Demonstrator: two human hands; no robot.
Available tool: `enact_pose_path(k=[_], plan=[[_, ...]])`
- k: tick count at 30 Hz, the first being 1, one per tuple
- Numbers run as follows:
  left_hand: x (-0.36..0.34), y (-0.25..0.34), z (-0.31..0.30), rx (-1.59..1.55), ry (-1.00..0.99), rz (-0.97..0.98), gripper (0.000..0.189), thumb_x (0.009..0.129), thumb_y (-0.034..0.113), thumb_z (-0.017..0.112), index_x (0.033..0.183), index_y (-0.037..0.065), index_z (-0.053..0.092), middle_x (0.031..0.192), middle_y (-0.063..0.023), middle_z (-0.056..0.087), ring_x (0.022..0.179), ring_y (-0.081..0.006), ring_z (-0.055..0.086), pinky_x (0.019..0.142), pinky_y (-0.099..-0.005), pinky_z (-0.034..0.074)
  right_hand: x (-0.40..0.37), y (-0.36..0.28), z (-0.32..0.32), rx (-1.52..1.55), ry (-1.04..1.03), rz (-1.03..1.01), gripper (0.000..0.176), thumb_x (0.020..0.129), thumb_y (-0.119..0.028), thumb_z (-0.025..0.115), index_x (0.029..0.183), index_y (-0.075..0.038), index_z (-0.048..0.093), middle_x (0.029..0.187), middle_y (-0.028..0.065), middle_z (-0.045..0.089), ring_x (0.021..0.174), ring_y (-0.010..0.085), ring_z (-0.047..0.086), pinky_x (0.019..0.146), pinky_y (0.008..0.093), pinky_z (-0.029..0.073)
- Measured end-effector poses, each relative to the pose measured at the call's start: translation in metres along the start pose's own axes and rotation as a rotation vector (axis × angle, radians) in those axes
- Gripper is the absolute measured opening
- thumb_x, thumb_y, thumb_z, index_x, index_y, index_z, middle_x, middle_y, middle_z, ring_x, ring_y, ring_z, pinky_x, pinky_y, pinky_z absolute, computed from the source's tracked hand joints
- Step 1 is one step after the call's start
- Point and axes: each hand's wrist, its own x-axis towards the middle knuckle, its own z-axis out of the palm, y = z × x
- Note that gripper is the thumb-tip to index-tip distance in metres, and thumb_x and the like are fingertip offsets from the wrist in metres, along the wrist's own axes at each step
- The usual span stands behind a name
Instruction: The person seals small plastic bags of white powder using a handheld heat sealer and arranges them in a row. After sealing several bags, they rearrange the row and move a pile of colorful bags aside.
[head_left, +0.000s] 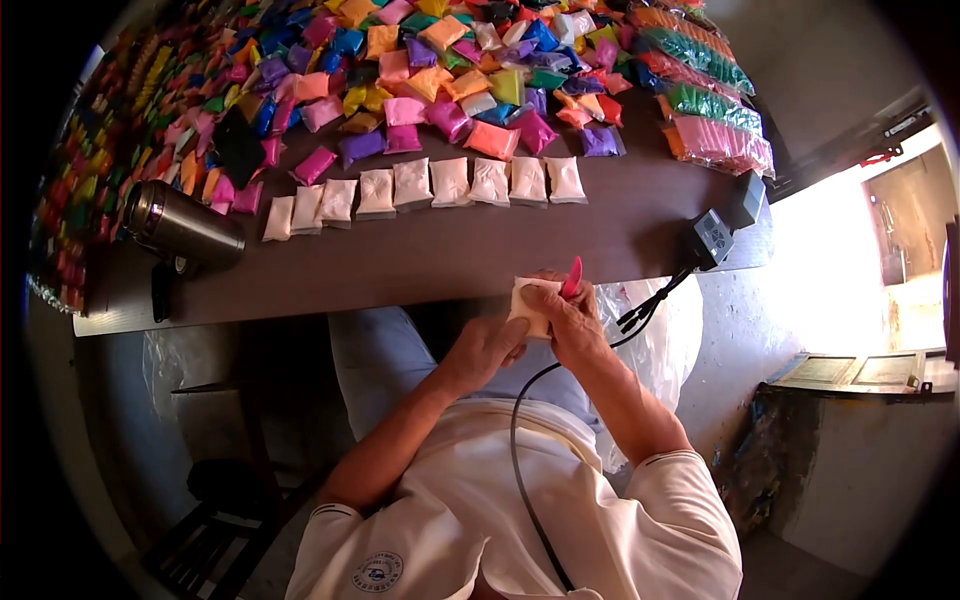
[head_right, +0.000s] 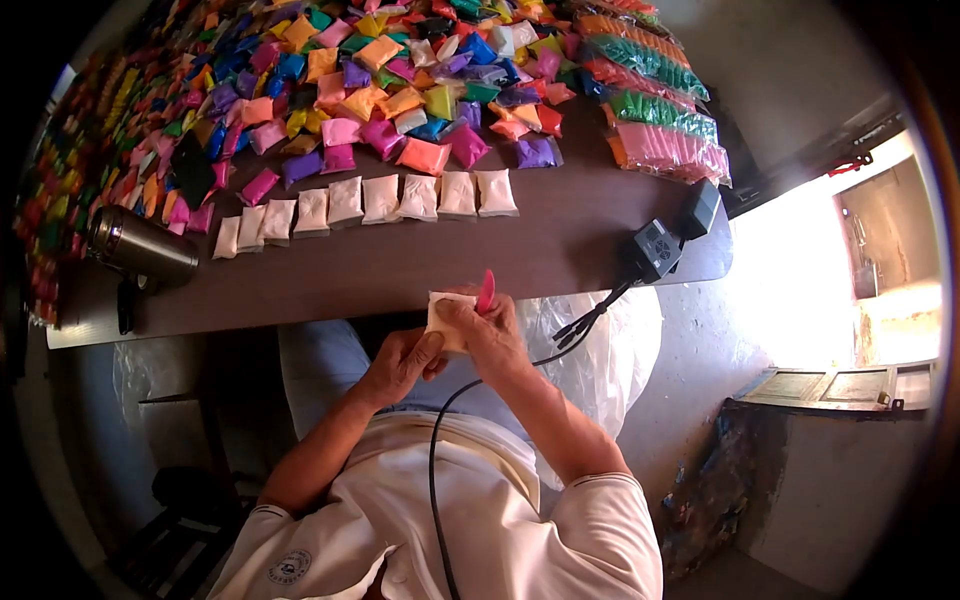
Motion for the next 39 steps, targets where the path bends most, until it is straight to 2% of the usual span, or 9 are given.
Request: enact_pose_path(k=[2, 8, 10, 17, 23, 28, 31, 34, 39], plan=[[0.000, 0.005, 0.000, 0.008, -0.002, -0.001, 0.043, 0.097, 0.042, 0.045, 0.076, 0.005, 0.053, 0.063, 0.0018, 0.045, 0.057, -0.0064, 0.040, 0.051, -0.0222, 0.035, 0.001, 0.001, 0.001, -0.012, 0.002, -0.032, 0.026, 0.088, -0.021, 0.062, 0.096, 0.004, 0.060, 0.078, 0.0079, 0.063, 0.066, 0.0145, 0.063, 0.057, 0.0267, 0.053], [-0.001, 0.014, 0.002, 0.047, 0.099, -0.031, 0.043, 0.097, 0.036, 0.043, 0.071, 0.003, 0.050, 0.060, -0.0014, 0.046, 0.055, -0.0096, 0.041, 0.052, -0.0268, 0.035, -0.005, -0.020, 0.008, -0.031, -0.015, 0.153, 0.024, 0.088, -0.020, 0.061, 0.091, 0.004, 0.060, 0.079, 0.0096, 0.064, 0.065, 0.0165, 0.064, 0.056, 0.0288, 0.054], [-0.002, 0.008, 0.000, 0.117, 0.086, -0.038, 0.044, 0.097, 0.037, 0.044, 0.071, 0.003, 0.050, 0.059, -0.0015, 0.046, 0.055, -0.0098, 0.041, 0.052, -0.0273, 0.035, -0.004, -0.010, 0.005, 0.055, -0.126, 0.093, 0.024, 0.088, -0.021, 0.061, 0.088, 0.004, 0.060, 0.075, 0.0097, 0.064, 0.061, 0.0177, 0.064, 0.053, 0.0309, 0.054], [-0.003, 0.010, -0.002, 0.091, 0.002, 0.007, 0.044, 0.097, 0.043, 0.045, 0.079, 0.004, 0.055, 0.064, 0.0014, 0.048, 0.058, -0.0056, 0.041, 0.052, -0.0219, 0.036, -0.003, 0.000, 0.001, -0.006, -0.040, -0.032, 0.023, 0.088, -0.020, 0.061, 0.087, 0.002, 0.061, 0.071, 0.0085, 0.063, 0.060, 0.0181, 0.064, 0.052, 0.0301, 0.054], [-0.001, 0.011, -0.005, 0.037, 0.067, -0.016, 0.045, 0.097, 0.043, 0.044, 0.076, 0.004, 0.052, 0.063, 0.0012, 0.048, 0.057, -0.0066, 0.041, 0.052, -0.0229, 0.036, -0.008, -0.010, -0.001, -0.102, -0.049, 0.154, 0.020, 0.088, -0.017, 0.060, 0.087, 0.003, 0.061, 0.073, 0.0090, 0.063, 0.060, 0.0179, 0.064, 0.052, 0.0288, 0.053], [-0.002, 0.006, 0.001, 0.088, 0.052, 0.032, 0.045, 0.097, 0.043, 0.044, 0.075, 0.004, 0.051, 0.063, 0.0009, 0.048, 0.055, -0.0063, 0.040, 0.049, -0.0224, 0.034, -0.007, 0.000, 0.004, 0.021, -0.089, 0.023, 0.020, 0.088, -0.016, 0.059, 0.090, 0.004, 0.059, 0.075, 0.0101, 0.064, 0.061, 0.0202, 0.065, 0.052, 0.0295, 0.053], [-0.003, 0.012, -0.002, 0.046, 0.074, -0.008, 0.046, 0.097, 0.043, 0.044, 0.074, 0.004, 0.051, 0.063, 0.0006, 0.048, 0.055, -0.0067, 0.041, 0.049, -0.0227, 0.035, -0.003, -0.001, 0.005, 0.053, -0.134, 0.053, 0.021, 0.089, -0.017, 0.059, 0.091, 0.004, 0.058, 0.074, 0.0106, 0.064, 0.060, 0.0205, 0.064, 0.051, 0.0296, 0.053], [-0.001, 0.014, -0.006, 0.078, 0.087, 0.001, 0.046, 0.097, 0.043, 0.044, 0.074, 0.004, 0.052, 0.063, 0.0008, 0.049, 0.055, -0.0065, 0.042, 0.050, -0.0227, 0.035, -0.009, -0.014, 0.016, 0.007, -0.039, 0.038, 0.020, 0.089, -0.017, 0.058, 0.091, 0.003, 0.057, 0.072, 0.0097, 0.064, 0.058, 0.0197, 0.064, 0.050, 0.0295, 0.053], [-0.001, 0.004, 0.000, 0.078, 0.064, -0.044, 0.046, 0.097, 0.044, 0.044, 0.075, 0.004, 0.053, 0.063, 0.0011, 0.049, 0.055, -0.0062, 0.042, 0.050, -0.0225, 0.036, -0.004, 0.004, 0.006, -0.047, -0.056, -0.040, 0.019, 0.090, -0.019, 0.057, 0.088, 0.001, 0.057, 0.071, 0.0075, 0.063, 0.058, 0.0166, 0.063, 0.050, 0.0286, 0.053]])
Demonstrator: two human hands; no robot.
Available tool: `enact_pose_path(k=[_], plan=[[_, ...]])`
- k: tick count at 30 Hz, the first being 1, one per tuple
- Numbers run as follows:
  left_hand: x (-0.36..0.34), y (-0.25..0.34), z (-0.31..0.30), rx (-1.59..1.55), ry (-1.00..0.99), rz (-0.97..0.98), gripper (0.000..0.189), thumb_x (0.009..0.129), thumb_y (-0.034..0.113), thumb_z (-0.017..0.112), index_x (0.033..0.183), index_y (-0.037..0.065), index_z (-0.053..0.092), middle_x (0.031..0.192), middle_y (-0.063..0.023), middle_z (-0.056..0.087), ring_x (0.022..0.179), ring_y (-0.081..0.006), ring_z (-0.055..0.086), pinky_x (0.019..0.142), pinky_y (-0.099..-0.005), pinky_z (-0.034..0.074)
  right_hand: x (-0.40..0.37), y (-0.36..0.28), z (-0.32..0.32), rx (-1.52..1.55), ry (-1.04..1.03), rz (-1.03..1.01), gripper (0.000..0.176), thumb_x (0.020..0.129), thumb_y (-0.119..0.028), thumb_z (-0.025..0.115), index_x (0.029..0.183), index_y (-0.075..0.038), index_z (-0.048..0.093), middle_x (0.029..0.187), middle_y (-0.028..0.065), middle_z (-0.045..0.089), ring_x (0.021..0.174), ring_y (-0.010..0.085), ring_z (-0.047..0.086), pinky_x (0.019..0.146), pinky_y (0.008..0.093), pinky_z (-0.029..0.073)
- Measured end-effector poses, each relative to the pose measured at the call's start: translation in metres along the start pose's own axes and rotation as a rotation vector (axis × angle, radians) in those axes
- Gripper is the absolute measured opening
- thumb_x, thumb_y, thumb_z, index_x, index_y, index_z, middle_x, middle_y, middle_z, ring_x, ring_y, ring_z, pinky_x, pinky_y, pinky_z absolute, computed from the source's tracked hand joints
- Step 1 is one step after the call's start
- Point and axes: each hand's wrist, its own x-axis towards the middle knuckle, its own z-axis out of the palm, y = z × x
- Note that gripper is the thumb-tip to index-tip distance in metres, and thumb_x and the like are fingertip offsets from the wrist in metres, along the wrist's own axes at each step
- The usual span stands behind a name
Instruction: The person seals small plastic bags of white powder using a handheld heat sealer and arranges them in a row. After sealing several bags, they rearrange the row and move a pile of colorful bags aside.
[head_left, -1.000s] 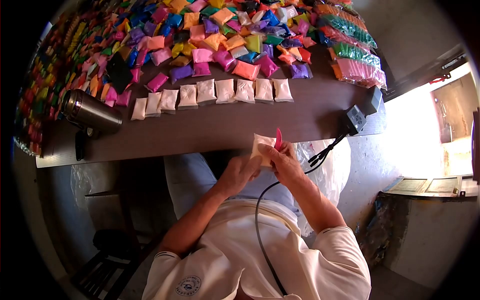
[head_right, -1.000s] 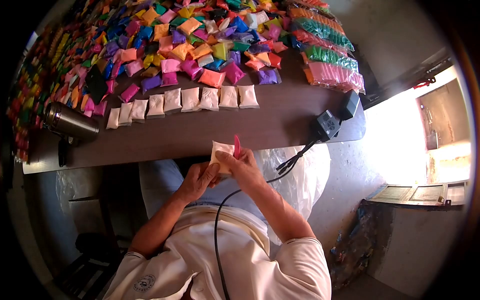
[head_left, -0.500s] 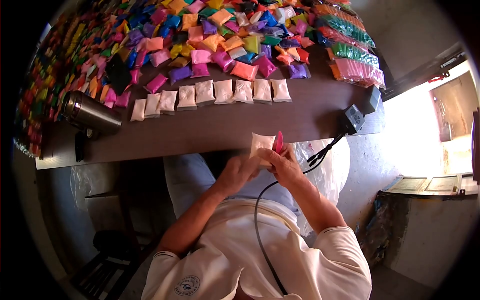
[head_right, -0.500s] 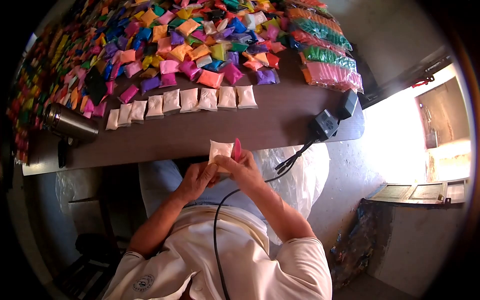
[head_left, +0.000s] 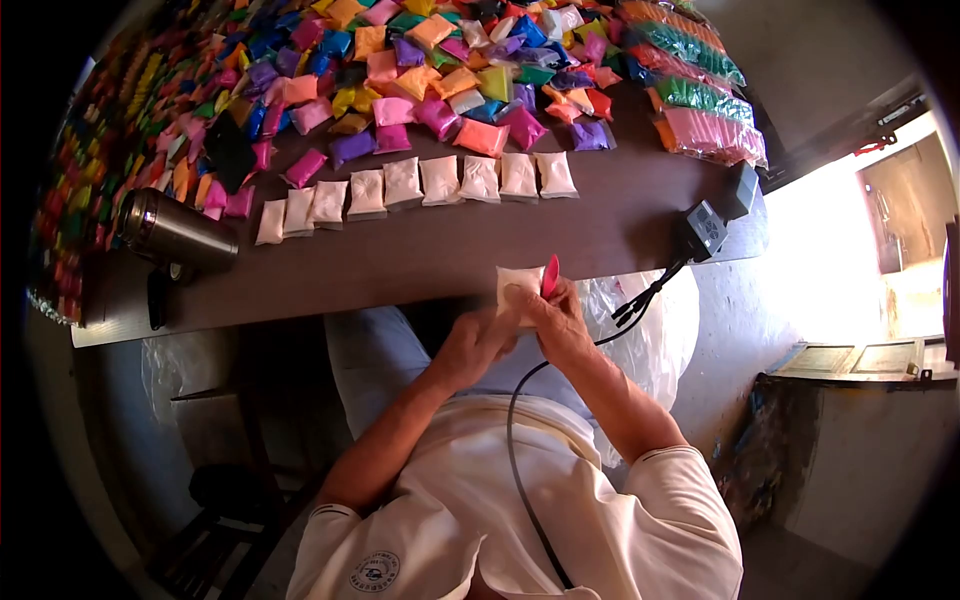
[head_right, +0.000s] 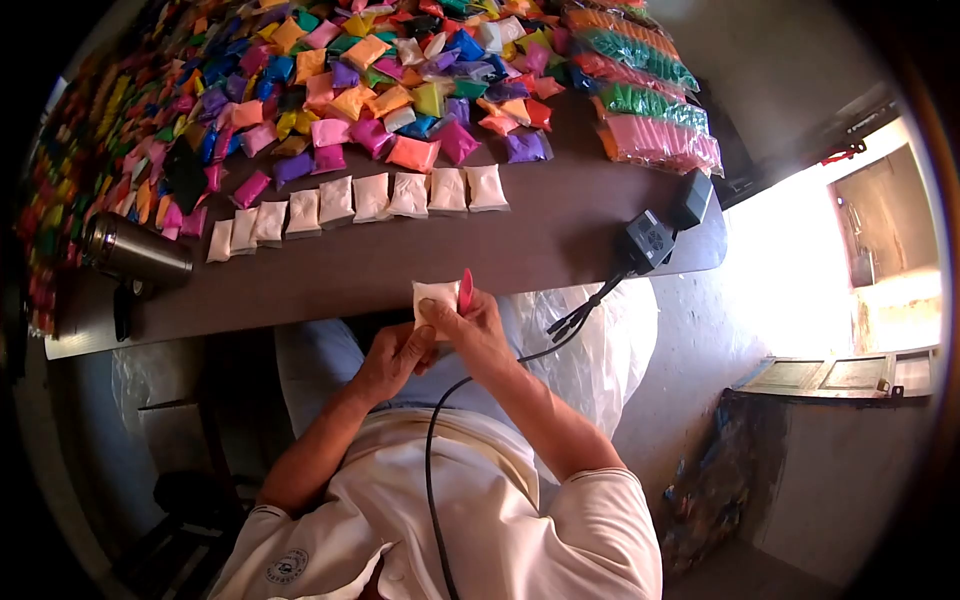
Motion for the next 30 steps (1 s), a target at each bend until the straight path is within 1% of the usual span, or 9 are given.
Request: enact_pose_path(k=[5, 10, 13, 17, 20, 22, 26, 28, 30], plan=[[-0.001, 0.000, -0.001, -0.009, -0.035, 0.027, 0.046, 0.096, 0.045, 0.045, 0.075, 0.004, 0.054, 0.063, 0.0012, 0.049, 0.056, -0.0062, 0.042, 0.050, -0.0222, 0.036, 0.004, 0.007, -0.003, 0.059, 0.013, -0.007, 0.019, 0.091, -0.019, 0.057, 0.088, -0.001, 0.058, 0.070, 0.0067, 0.063, 0.057, 0.0146, 0.062, 0.049, 0.0273, 0.052], [-0.002, 0.004, -0.004, -0.029, 0.038, -0.013, 0.045, 0.096, 0.044, 0.046, 0.077, 0.004, 0.054, 0.064, 0.0011, 0.049, 0.056, -0.0061, 0.042, 0.051, -0.0219, 0.036, -0.002, -0.016, 0.003, -0.073, 0.042, 0.140, 0.023, 0.092, -0.022, 0.057, 0.091, 0.001, 0.059, 0.072, 0.0064, 0.063, 0.058, 0.0143, 0.062, 0.049, 0.0257, 0.052], [-0.002, -0.007, -0.003, -0.009, -0.028, 0.022, 0.044, 0.096, 0.044, 0.046, 0.079, 0.004, 0.054, 0.063, 0.0013, 0.048, 0.056, -0.0063, 0.041, 0.050, -0.0219, 0.035, -0.003, 0.000, -0.001, 0.023, -0.030, 0.068, 0.027, 0.092, -0.025, 0.058, 0.091, 0.002, 0.059, 0.074, 0.0069, 0.063, 0.059, 0.0146, 0.063, 0.052, 0.0271, 0.052], [-0.005, -0.003, -0.001, -0.046, -0.045, 0.023, 0.044, 0.096, 0.044, 0.046, 0.079, 0.004, 0.054, 0.063, 0.0014, 0.047, 0.056, -0.0062, 0.040, 0.050, -0.0228, 0.035, -0.005, 0.000, -0.001, 0.000, 0.013, 0.009, 0.025, 0.092, -0.024, 0.058, 0.091, 0.002, 0.058, 0.076, 0.0087, 0.064, 0.059, 0.0163, 0.063, 0.053, 0.0283, 0.053], [-0.004, 0.006, -0.008, -0.044, 0.001, 0.046, 0.045, 0.096, 0.045, 0.046, 0.077, 0.004, 0.054, 0.063, 0.0014, 0.046, 0.056, -0.0069, 0.041, 0.050, -0.0236, 0.035, -0.005, -0.017, -0.007, -0.007, -0.077, 0.131, 0.025, 0.092, -0.024, 0.056, 0.093, 0.002, 0.059, 0.079, 0.0082, 0.063, 0.065, 0.0160, 0.063, 0.056, 0.0282, 0.052], [-0.002, 0.001, -0.010, -0.144, 0.030, 0.017, 0.046, 0.096, 0.046, 0.045, 0.076, 0.005, 0.054, 0.060, 0.0017, 0.041, 0.055, -0.0084, 0.041, 0.049, -0.0234, 0.035, 0.003, -0.001, -0.028, 0.347, -0.160, 0.266, 0.032, 0.090, -0.029, 0.057, 0.099, 0.001, 0.058, 0.083, 0.0080, 0.063, 0.074, 0.0152, 0.063, 0.059, 0.0275, 0.051], [-0.001, 0.002, -0.007, -0.272, -0.029, 0.003, 0.046, 0.095, 0.047, 0.046, 0.074, 0.006, 0.053, 0.060, 0.0020, 0.038, 0.055, -0.0107, 0.043, 0.049, -0.0239, 0.035, -0.001, -0.010, -0.015, 0.282, -0.085, 0.278, 0.042, 0.087, -0.036, 0.059, 0.106, 0.001, 0.056, 0.087, 0.0078, 0.063, 0.081, 0.0149, 0.061, 0.062, 0.0264, 0.048], [-0.002, 0.001, -0.008, -0.479, -0.152, -0.013, 0.047, 0.096, 0.047, 0.044, 0.072, 0.007, 0.051, 0.061, 0.0017, 0.038, 0.057, -0.0123, 0.046, 0.049, -0.0254, 0.036, 0.001, -0.003, -0.017, 0.345, -0.236, 0.233, 0.045, 0.086, -0.036, 0.062, 0.110, 0.002, 0.054, 0.089, 0.0098, 0.063, 0.078, 0.0184, 0.063, 0.059, 0.0292, 0.052], [-0.003, 0.009, -0.008, -0.426, -0.182, -0.039, 0.048, 0.096, 0.048, 0.043, 0.072, 0.007, 0.051, 0.061, 0.0012, 0.039, 0.058, -0.0128, 0.047, 0.050, -0.0260, 0.037, -0.002, -0.012, -0.009, 0.394, -0.297, 0.216, 0.044, 0.086, -0.032, 0.064, 0.112, 0.002, 0.053, 0.088, 0.0109, 0.063, 0.076, 0.0203, 0.065, 0.057, 0.0312, 0.054]])
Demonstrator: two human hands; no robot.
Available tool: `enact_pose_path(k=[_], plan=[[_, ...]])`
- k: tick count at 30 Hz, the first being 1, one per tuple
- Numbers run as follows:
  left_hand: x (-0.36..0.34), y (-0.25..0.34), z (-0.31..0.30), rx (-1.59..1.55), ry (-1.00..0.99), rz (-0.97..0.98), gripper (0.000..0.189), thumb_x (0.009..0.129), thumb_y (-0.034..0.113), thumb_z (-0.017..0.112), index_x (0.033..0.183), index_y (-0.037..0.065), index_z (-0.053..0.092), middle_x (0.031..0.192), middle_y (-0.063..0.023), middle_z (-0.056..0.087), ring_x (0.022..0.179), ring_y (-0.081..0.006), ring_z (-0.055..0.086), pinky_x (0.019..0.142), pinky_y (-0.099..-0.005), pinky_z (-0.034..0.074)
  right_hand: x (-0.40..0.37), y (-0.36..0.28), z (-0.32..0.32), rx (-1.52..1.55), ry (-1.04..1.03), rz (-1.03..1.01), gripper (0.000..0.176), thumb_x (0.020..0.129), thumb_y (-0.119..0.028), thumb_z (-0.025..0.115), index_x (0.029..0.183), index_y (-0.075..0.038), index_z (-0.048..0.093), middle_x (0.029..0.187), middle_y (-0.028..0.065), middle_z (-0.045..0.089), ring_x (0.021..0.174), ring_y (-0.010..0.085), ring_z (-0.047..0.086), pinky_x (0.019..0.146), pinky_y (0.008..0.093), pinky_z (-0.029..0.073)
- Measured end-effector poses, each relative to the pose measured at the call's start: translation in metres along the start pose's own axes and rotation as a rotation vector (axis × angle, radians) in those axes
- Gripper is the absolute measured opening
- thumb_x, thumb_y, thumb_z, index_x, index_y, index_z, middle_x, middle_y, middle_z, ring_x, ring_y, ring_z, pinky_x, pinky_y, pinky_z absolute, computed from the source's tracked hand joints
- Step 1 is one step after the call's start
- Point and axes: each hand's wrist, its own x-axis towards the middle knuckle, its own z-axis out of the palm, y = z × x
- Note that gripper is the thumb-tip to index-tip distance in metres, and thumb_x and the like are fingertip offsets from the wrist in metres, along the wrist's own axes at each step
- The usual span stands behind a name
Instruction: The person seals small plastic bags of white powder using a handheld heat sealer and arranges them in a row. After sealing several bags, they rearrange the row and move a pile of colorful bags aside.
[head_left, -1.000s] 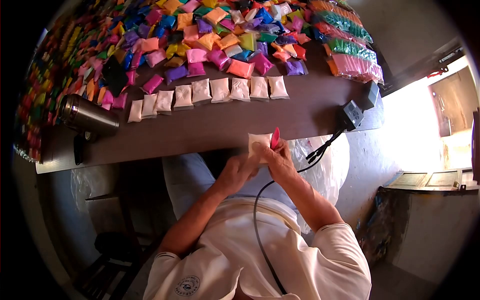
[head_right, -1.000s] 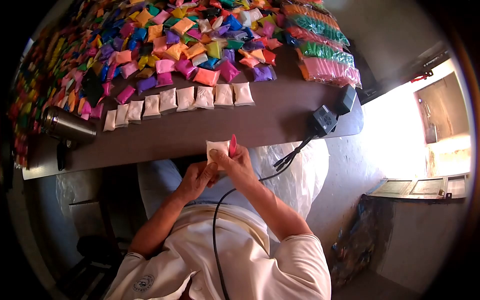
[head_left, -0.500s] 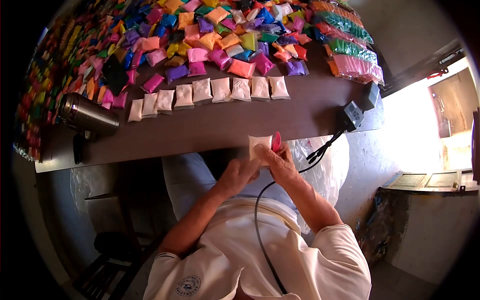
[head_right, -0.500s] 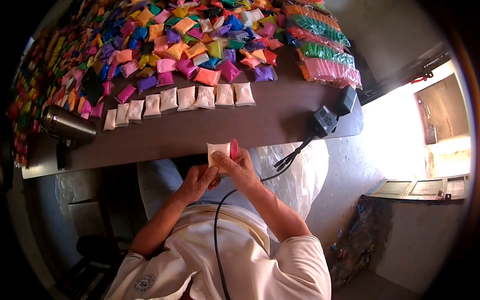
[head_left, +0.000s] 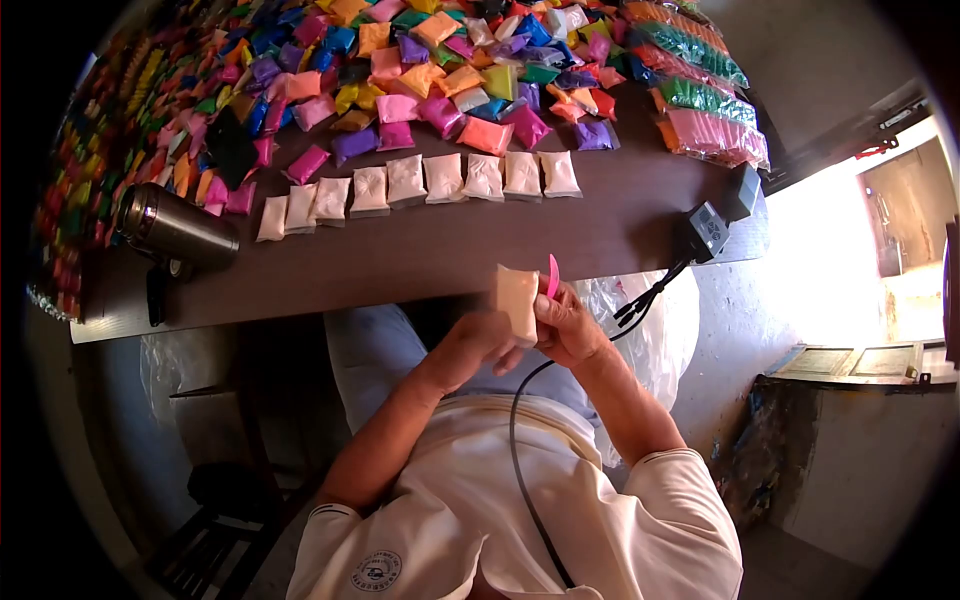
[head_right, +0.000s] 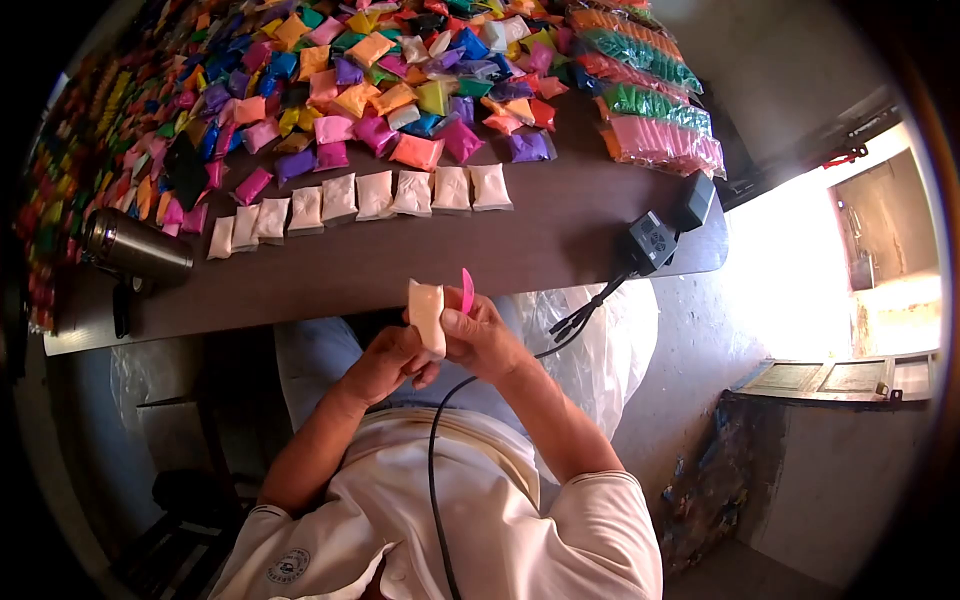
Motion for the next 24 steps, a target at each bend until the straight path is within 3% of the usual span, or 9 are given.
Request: enact_pose_path(k=[2, 7, 11, 13, 17, 19, 24], plan=[[0.000, 0.005, 0.003, 0.051, -0.023, -0.036, 0.049, 0.096, 0.049, 0.041, 0.072, 0.008, 0.050, 0.062, 0.0006, 0.041, 0.059, -0.0133, 0.047, 0.050, -0.0265, 0.037, 0.001, -0.005, 0.008, 0.039, -0.068, -0.012, 0.044, 0.085, -0.028, 0.065, 0.113, 0.003, 0.052, 0.087, 0.0120, 0.063, 0.073, 0.0223, 0.066, 0.055, 0.0331, 0.056], [0.000, -0.004, 0.002, 0.066, 0.038, -0.058, 0.059, 0.090, 0.062, 0.038, 0.078, 0.007, 0.054, 0.070, -0.0023, 0.049, 0.069, -0.0139, 0.052, 0.058, -0.0258, 0.042, -0.001, -0.016, 0.014, -0.300, 0.126, -0.029, 0.030, 0.084, -0.016, 0.069, 0.102, 0.005, 0.057, 0.080, 0.0167, 0.066, 0.063, 0.0258, 0.067, 0.052, 0.0348, 0.058], [0.000, -0.003, 0.001, 0.017, 0.054, -0.035, 0.064, 0.089, 0.065, 0.035, 0.083, 0.005, 0.057, 0.076, -0.0033, 0.053, 0.074, -0.0130, 0.052, 0.062, -0.0258, 0.043, -0.001, -0.014, 0.012, -0.314, 0.139, -0.071, 0.026, 0.085, -0.015, 0.068, 0.096, 0.006, 0.059, 0.078, 0.0163, 0.066, 0.064, 0.0256, 0.067, 0.052, 0.0344, 0.057], [0.002, -0.002, 0.000, 0.167, 0.020, 0.048, 0.061, 0.091, 0.061, 0.038, 0.086, 0.004, 0.058, 0.078, -0.0036, 0.055, 0.071, -0.0107, 0.052, 0.062, -0.0247, 0.043, 0.001, -0.012, 0.012, -0.427, 0.146, -0.125, 0.025, 0.086, -0.016, 0.067, 0.095, 0.006, 0.058, 0.078, 0.0147, 0.067, 0.065, 0.0240, 0.068, 0.052, 0.0334, 0.057], [0.002, 0.000, 0.001, 0.307, 0.110, 0.019, 0.054, 0.093, 0.055, 0.042, 0.082, 0.004, 0.058, 0.074, -0.0025, 0.055, 0.067, -0.0087, 0.050, 0.060, -0.0235, 0.042, 0.004, -0.010, 0.012, -0.548, 0.174, -0.130, 0.027, 0.087, -0.018, 0.066, 0.096, 0.005, 0.058, 0.078, 0.0120, 0.066, 0.065, 0.0206, 0.067, 0.054, 0.0313, 0.056], [0.001, 0.001, 0.000, 0.335, 0.150, 0.093, 0.047, 0.094, 0.049, 0.046, 0.081, 0.005, 0.057, 0.070, -0.0013, 0.053, 0.062, -0.0076, 0.048, 0.057, -0.0225, 0.040, 0.005, -0.007, 0.017, -0.487, 0.330, -0.176, 0.027, 0.088, -0.021, 0.065, 0.096, 0.004, 0.058, 0.079, 0.0094, 0.065, 0.066, 0.0165, 0.065, 0.056, 0.0294, 0.054], [0.001, -0.012, -0.004, 0.347, 0.093, 0.076, 0.046, 0.095, 0.047, 0.045, 0.082, 0.004, 0.056, 0.068, -0.0003, 0.052, 0.060, -0.0066, 0.046, 0.054, -0.0222, 0.039, 0.001, -0.005, 0.001, -0.523, 0.275, -0.175, 0.026, 0.088, -0.022, 0.064, 0.096, 0.003, 0.058, 0.080, 0.0078, 0.065, 0.069, 0.0131, 0.063, 0.060, 0.0266, 0.052]])
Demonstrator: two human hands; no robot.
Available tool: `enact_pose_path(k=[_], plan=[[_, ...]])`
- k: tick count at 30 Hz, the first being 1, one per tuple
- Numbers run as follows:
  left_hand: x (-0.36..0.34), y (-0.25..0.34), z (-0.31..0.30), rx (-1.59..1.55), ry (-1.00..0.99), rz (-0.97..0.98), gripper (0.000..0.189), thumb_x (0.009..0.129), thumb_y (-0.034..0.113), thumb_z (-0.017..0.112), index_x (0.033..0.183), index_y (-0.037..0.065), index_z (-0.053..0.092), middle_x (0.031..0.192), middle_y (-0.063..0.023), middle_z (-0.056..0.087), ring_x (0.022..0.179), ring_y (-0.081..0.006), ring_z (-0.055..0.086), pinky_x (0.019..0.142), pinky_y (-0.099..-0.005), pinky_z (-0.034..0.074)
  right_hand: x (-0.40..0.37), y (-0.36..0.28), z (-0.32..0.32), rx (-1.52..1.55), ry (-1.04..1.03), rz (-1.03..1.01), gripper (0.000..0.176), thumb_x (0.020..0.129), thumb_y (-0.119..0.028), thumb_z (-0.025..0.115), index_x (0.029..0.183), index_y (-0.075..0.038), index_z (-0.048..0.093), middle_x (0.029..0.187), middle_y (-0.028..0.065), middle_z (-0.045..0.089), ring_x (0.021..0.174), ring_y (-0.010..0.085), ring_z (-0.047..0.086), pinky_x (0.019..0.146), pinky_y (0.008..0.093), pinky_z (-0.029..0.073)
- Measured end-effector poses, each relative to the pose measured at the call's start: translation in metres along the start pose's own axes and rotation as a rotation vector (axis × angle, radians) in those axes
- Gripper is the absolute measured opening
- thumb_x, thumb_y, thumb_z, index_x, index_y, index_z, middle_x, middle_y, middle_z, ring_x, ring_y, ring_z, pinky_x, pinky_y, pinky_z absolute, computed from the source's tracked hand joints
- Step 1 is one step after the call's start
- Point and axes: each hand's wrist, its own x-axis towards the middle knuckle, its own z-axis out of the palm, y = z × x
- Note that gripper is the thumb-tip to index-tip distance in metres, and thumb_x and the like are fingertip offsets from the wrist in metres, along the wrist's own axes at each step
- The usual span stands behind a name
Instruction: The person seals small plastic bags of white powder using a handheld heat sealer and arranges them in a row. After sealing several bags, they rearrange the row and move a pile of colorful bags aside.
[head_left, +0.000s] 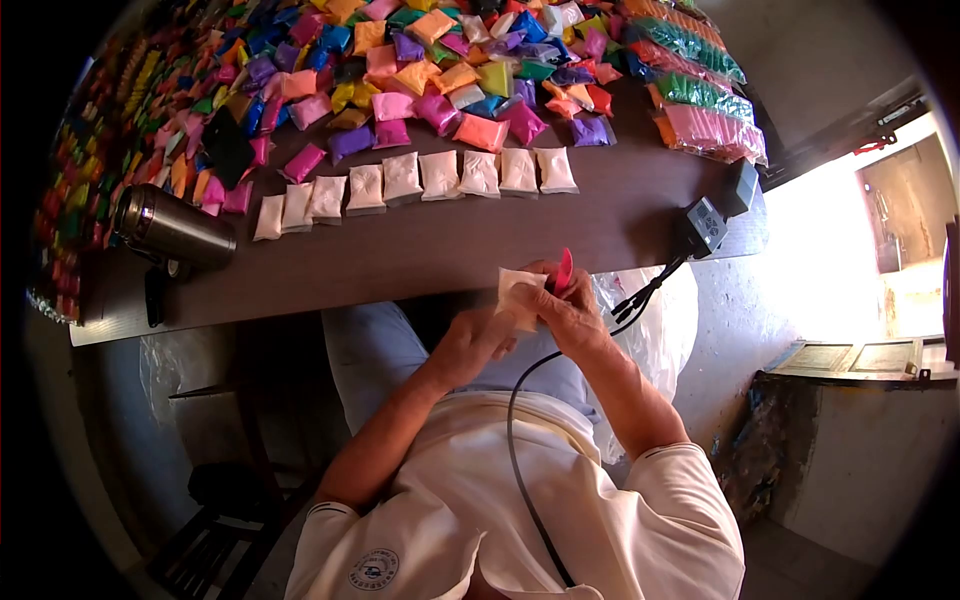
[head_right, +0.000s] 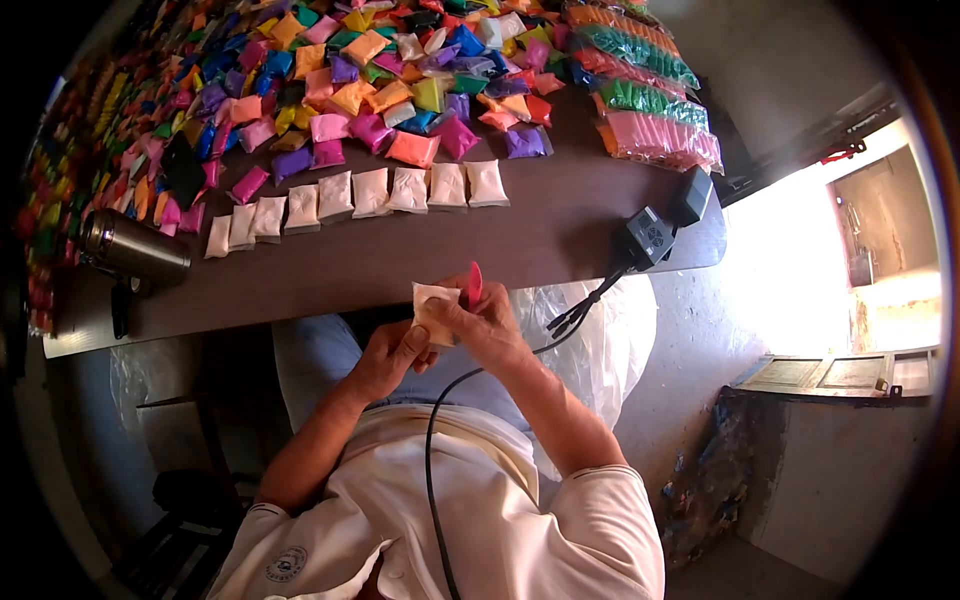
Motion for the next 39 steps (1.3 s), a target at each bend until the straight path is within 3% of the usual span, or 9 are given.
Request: enact_pose_path(k=[5, 7, 13, 17, 19, 25, 29, 32, 39], plan=[[-0.001, 0.011, 0.003, 0.043, 0.096, 0.023, 0.047, 0.096, 0.046, 0.044, 0.082, 0.003, 0.056, 0.067, 0.0001, 0.052, 0.058, -0.0062, 0.045, 0.052, -0.0222, 0.038, -0.003, -0.001, 0.003, 0.088, 0.055, 0.055, 0.023, 0.089, -0.021, 0.062, 0.093, 0.001, 0.059, 0.076, 0.0062, 0.064, 0.068, 0.0119, 0.062, 0.061, 0.0241, 0.051], [0.001, 0.007, -0.001, 0.034, 0.130, 0.054, 0.046, 0.096, 0.046, 0.044, 0.084, 0.003, 0.056, 0.067, 0.0001, 0.052, 0.057, -0.0062, 0.045, 0.051, -0.0221, 0.038, -0.003, 0.009, -0.008, 0.054, 0.021, 0.192, 0.022, 0.091, -0.021, 0.059, 0.089, 0.000, 0.059, 0.073, 0.0065, 0.064, 0.068, 0.0129, 0.063, 0.061, 0.0246, 0.052], [0.000, 0.002, 0.002, 0.099, 0.134, -0.013, 0.046, 0.096, 0.045, 0.044, 0.084, 0.003, 0.057, 0.066, 0.0001, 0.052, 0.057, -0.0063, 0.045, 0.051, -0.0223, 0.038, -0.006, 0.004, 0.023, 0.187, 0.109, -0.020, 0.022, 0.093, -0.021, 0.055, 0.085, -0.001, 0.059, 0.067, 0.0042, 0.060, 0.056, 0.0105, 0.057, 0.050, 0.0226, 0.045], [0.001, 0.012, 0.006, 0.060, 0.186, -0.016, 0.046, 0.096, 0.044, 0.044, 0.083, 0.003, 0.057, 0.065, 0.0003, 0.052, 0.056, -0.0063, 0.044, 0.051, -0.0222, 0.038, -0.005, -0.004, 0.014, 0.031, 0.037, -0.027, 0.023, 0.094, -0.020, 0.054, 0.086, 0.001, 0.058, 0.068, 0.0060, 0.061, 0.054, 0.0127, 0.058, 0.048, 0.0250, 0.048], [0.002, 0.015, 0.004, 0.069, 0.171, 0.024, 0.045, 0.096, 0.044, 0.045, 0.084, 0.003, 0.057, 0.066, 0.0002, 0.052, 0.056, -0.0061, 0.044, 0.051, -0.0219, 0.038, -0.002, 0.010, 0.010, -0.019, 0.185, 0.031, 0.024, 0.094, -0.019, 0.053, 0.088, 0.003, 0.058, 0.072, 0.0094, 0.064, 0.057, 0.0171, 0.063, 0.051, 0.0291, 0.054], [0.000, 0.003, 0.006, 0.081, 0.103, -0.008, 0.045, 0.096, 0.044, 0.045, 0.083, 0.003, 0.056, 0.066, 0.0001, 0.051, 0.056, -0.0065, 0.044, 0.050, -0.0220, 0.037, -0.002, 0.002, 0.013, 0.051, 0.122, -0.023, 0.024, 0.093, -0.021, 0.056, 0.089, 0.002, 0.059, 0.073, 0.0076, 0.063, 0.061, 0.0147, 0.063, 0.053, 0.0278, 0.053], [-0.001, 0.009, 0.006, 0.038, 0.169, -0.008, 0.046, 0.096, 0.045, 0.045, 0.080, 0.003, 0.055, 0.064, 0.0002, 0.050, 0.056, -0.0067, 0.044, 0.050, -0.0223, 0.037, 0.000, 0.014, 0.012, 0.127, 0.140, -0.019, 0.024, 0.092, -0.021, 0.057, 0.089, 0.003, 0.058, 0.073, 0.0089, 0.064, 0.059, 0.0165, 0.063, 0.051, 0.0284, 0.053], [-0.001, 0.008, 0.004, 0.056, 0.177, -0.003, 0.046, 0.096, 0.044, 0.045, 0.079, 0.003, 0.055, 0.063, 0.0003, 0.050, 0.055, -0.0065, 0.044, 0.049, -0.0225, 0.037, -0.003, 0.000, 0.021, 0.134, 0.041, 0.141, 0.024, 0.092, -0.021, 0.057, 0.088, 0.003, 0.059, 0.073, 0.0102, 0.064, 0.057, 0.0189, 0.064, 0.049, 0.0287, 0.053], [-0.004, 0.008, 0.005, 0.012, 0.154, 0.008, 0.046, 0.097, 0.045, 0.044, 0.078, 0.004, 0.054, 0.062, 0.0012, 0.047, 0.054, -0.0062, 0.043, 0.048, -0.0230, 0.035, 0.000, 0.021, 0.017, 0.184, -0.006, 0.026, 0.025, 0.091, -0.022, 0.058, 0.090, 0.004, 0.058, 0.074, 0.0101, 0.064, 0.059, 0.0206, 0.065, 0.050, 0.0294, 0.054]])
